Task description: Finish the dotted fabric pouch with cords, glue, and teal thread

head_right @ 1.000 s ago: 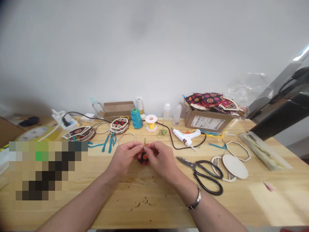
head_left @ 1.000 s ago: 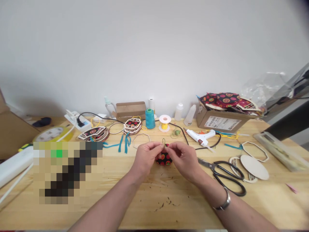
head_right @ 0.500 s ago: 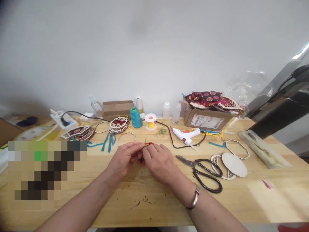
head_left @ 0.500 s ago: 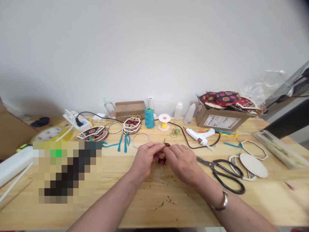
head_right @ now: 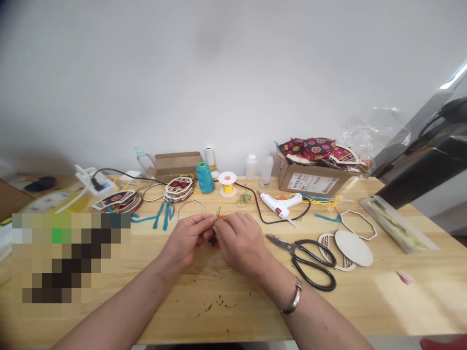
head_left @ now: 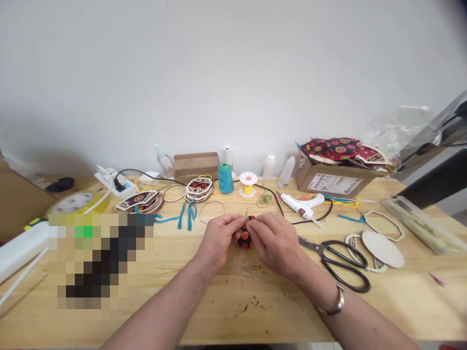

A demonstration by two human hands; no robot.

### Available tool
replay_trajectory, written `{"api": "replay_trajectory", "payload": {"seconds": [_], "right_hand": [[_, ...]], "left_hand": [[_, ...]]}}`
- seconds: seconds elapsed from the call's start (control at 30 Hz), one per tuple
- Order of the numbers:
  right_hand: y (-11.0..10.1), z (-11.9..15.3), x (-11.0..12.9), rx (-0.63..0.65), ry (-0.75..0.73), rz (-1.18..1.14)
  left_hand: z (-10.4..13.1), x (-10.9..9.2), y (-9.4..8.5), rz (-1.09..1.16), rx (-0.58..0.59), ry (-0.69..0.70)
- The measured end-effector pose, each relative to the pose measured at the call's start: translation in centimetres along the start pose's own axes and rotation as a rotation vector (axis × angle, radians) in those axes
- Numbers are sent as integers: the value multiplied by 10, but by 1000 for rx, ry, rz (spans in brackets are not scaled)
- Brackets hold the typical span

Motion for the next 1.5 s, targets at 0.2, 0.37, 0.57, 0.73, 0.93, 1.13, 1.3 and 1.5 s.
{"api": "replay_trajectory", "payload": {"seconds": [0.2,0.37,0.57,0.73,0.93,1.13,1.3,1.5], "right_hand": [[23,18,-73,-96,754,-736],[39,24,-76,-111,929,-1043],[36,24,-75,-123,907,-1031],[36,23,-76,-139,901,-1057],[42,24,-74,-121,958,-1166],[46,26,-70,-55,1023,-1225],[48,23,-70,-15,966,-1236],[48,25,-74,-44,983,-1203]], "left_hand": [[4,-3,0,-79,-12,6],[6,-8,8,-157,28,40],[7,-7,11,-247,39,28],[7,-10,11,-312,67,56],[7,-8,10,-217,41,20],[5,-8,8,-138,13,-2],[6,-8,12,-93,39,-21],[7,-7,9,-113,15,-32]]}}
Point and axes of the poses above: each hand's wrist, its own z-axis away from the middle knuckle, its own y-axis out of the palm, x = y × z, the point moved 9 cm from there along -z, towards the middle knuckle, and after that the axes turned 14 degrees about -z, right-handed, at the moved point
